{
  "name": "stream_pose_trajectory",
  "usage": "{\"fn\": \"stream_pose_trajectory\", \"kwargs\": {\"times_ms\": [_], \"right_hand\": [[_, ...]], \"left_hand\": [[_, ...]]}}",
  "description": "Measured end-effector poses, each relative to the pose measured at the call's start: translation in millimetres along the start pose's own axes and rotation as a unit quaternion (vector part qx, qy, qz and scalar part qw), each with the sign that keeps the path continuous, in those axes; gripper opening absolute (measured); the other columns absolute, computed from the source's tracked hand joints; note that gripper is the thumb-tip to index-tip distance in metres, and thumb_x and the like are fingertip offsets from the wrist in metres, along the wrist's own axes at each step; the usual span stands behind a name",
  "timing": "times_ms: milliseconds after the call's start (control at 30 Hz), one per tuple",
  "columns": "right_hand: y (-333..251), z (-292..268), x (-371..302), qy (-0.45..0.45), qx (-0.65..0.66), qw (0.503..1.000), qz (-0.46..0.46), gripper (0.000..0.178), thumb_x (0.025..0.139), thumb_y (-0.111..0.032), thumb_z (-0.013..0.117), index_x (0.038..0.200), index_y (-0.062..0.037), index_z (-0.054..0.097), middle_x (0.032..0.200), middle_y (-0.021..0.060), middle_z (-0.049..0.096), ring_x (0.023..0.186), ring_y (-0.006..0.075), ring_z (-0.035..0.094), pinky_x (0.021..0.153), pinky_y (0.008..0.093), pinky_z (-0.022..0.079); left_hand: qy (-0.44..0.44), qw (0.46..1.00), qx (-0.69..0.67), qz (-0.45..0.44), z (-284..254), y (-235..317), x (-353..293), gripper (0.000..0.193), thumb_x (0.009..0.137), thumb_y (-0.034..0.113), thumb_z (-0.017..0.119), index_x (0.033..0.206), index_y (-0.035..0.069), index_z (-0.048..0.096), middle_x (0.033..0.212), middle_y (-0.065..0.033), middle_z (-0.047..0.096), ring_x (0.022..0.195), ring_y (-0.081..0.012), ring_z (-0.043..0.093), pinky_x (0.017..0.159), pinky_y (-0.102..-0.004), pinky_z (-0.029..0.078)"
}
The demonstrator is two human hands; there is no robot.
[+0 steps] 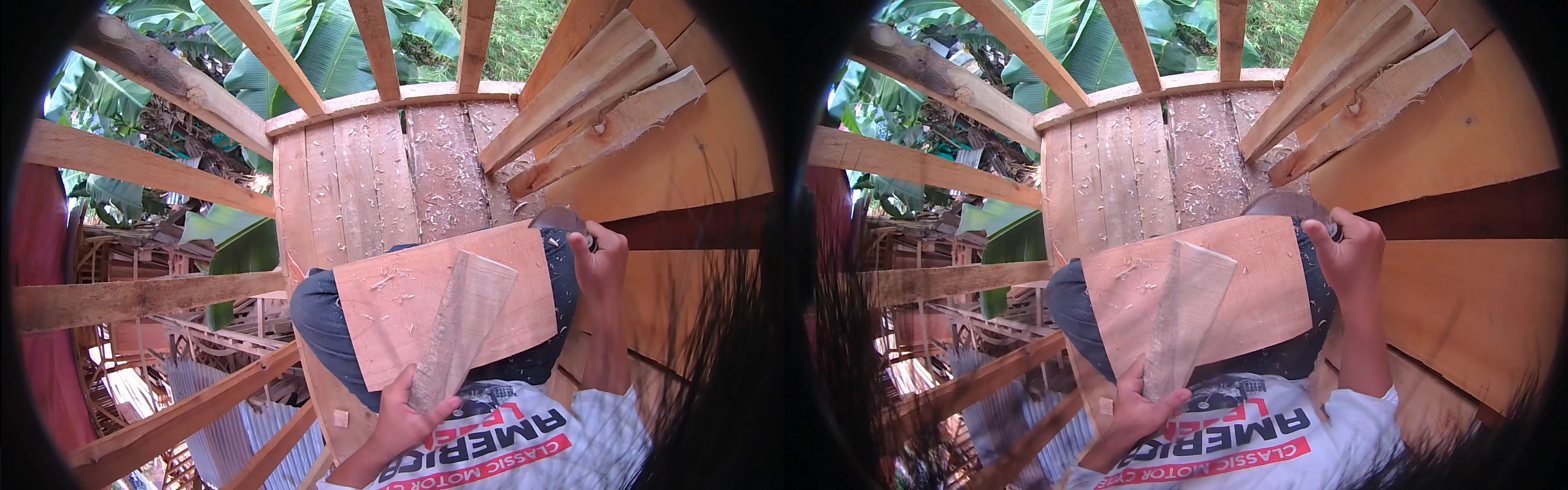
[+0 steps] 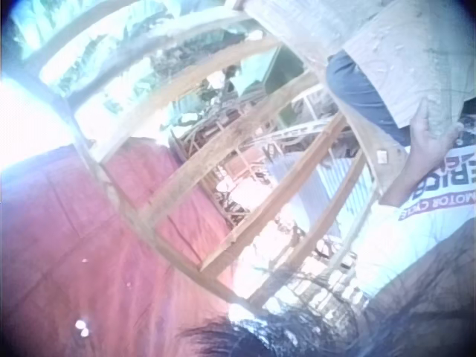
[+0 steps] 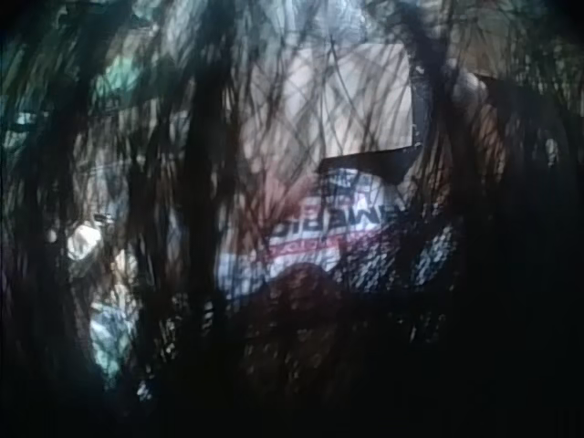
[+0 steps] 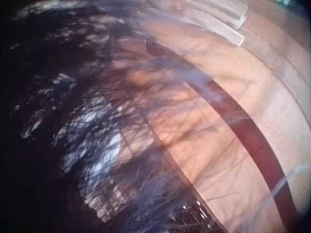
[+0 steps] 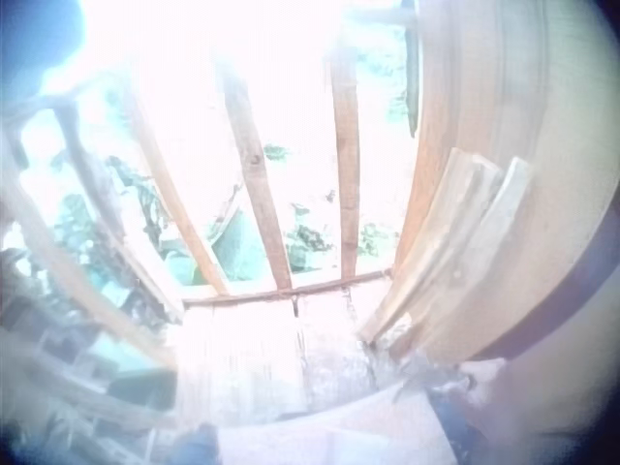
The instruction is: The person is sitting cross-legged on a wooden platform, using a curved knife to shave and shape a long piece of wood. They hold the wood with their left hand and use the knife in their right hand to remove thin strips of wood, creating shavings that fall onto the platform.
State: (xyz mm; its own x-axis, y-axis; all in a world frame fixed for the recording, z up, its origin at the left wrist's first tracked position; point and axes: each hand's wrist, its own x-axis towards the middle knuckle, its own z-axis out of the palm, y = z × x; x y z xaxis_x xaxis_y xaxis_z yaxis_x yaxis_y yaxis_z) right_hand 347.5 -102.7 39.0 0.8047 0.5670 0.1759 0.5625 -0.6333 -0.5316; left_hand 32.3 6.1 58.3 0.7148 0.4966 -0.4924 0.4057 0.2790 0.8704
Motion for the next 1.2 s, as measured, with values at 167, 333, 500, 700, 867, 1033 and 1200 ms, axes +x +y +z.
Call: {"fn": "stream_pose_trajectory", "kwargs": {"times_ms": [167,333,500,700,867,1033,1200], "right_hand": [[-53,9,-45,-0.138,0.049,0.969,-0.197,0.059,0.067,-0.061,0.071,0.054,-0.0069,0.050,0.049,0.0088,0.049,0.048,0.0281,0.058,0.045,0.0364,0.043],[-34,21,-36,-0.097,-0.003,0.978,-0.184,0.059,0.064,-0.062,0.072,0.054,-0.0072,0.051,0.049,0.0084,0.049,0.045,0.0269,0.055,0.043,0.0354,0.041],[-21,29,-27,-0.015,-0.010,0.991,-0.132,0.062,0.068,-0.063,0.069,0.056,-0.0045,0.051,0.049,0.0119,0.047,0.046,0.0297,0.053,0.044,0.0375,0.040],[-16,31,-40,-0.036,0.122,0.992,0.018,0.059,0.071,-0.058,0.069,0.056,-0.0046,0.051,0.051,0.0116,0.048,0.048,0.0316,0.054,0.045,0.0378,0.042],[-47,28,-53,-0.095,0.077,0.978,-0.166,0.061,0.066,-0.062,0.070,0.053,-0.0067,0.049,0.049,0.0097,0.048,0.045,0.0273,0.054,0.043,0.0357,0.040],[-49,27,-41,-0.040,0.033,0.981,-0.188,0.061,0.064,-0.065,0.070,0.052,-0.0087,0.048,0.048,0.0081,0.047,0.044,0.0265,0.052,0.042,0.0350,0.039],[-13,27,-1,0.054,0.038,0.994,0.089,0.067,0.075,-0.065,0.064,0.055,-0.0028,0.048,0.048,0.0126,0.044,0.044,0.0294,0.050,0.043,0.0346,0.036]], "left_hand": [[0.047,0.987,-0.124,-0.095,0,22,11,0.049,0.078,0.006,0.074,0.121,0.001,0.051,0.082,-0.0024,0.063,0.057,-0.0047,0.055,0.049,-0.0188,0.045],[0.050,0.992,-0.085,-0.083,0,18,7,0.047,0.079,0.007,0.074,0.119,0.000,0.051,0.080,-0.0010,0.062,0.057,-0.0041,0.054,0.050,-0.0187,0.045],[0.061,0.989,-0.109,-0.085,-2,18,6,0.045,0.079,0.008,0.075,0.116,0.000,0.052,0.082,-0.0013,0.062,0.060,-0.0044,0.055,0.051,-0.0193,0.045],[0.012,0.992,-0.114,-0.051,-2,10,5,0.044,0.079,0.009,0.075,0.116,0.000,0.052,0.082,-0.0021,0.061,0.060,-0.0050,0.055,0.051,-0.0197,0.045],[0.029,0.990,-0.108,-0.083,1,15,7,0.044,0.079,0.010,0.075,0.116,0.000,0.052,0.080,-0.0018,0.061,0.057,-0.0050,0.054,0.051,-0.0198,0.045],[0.026,0.993,-0.093,-0.068,2,11,8,0.046,0.079,0.009,0.074,0.118,0.000,0.051,0.080,-0.0022,0.062,0.057,-0.0048,0.054,0.051,-0.0197,0.045],[-0.034,0.996,-0.023,0.084,5,-1,3,0.047,0.079,0.008,0.074,0.118,-0.002,0.050,0.082,-0.0039,0.063,0.057,-0.0053,0.054,0.051,-0.0195,0.045]]}}
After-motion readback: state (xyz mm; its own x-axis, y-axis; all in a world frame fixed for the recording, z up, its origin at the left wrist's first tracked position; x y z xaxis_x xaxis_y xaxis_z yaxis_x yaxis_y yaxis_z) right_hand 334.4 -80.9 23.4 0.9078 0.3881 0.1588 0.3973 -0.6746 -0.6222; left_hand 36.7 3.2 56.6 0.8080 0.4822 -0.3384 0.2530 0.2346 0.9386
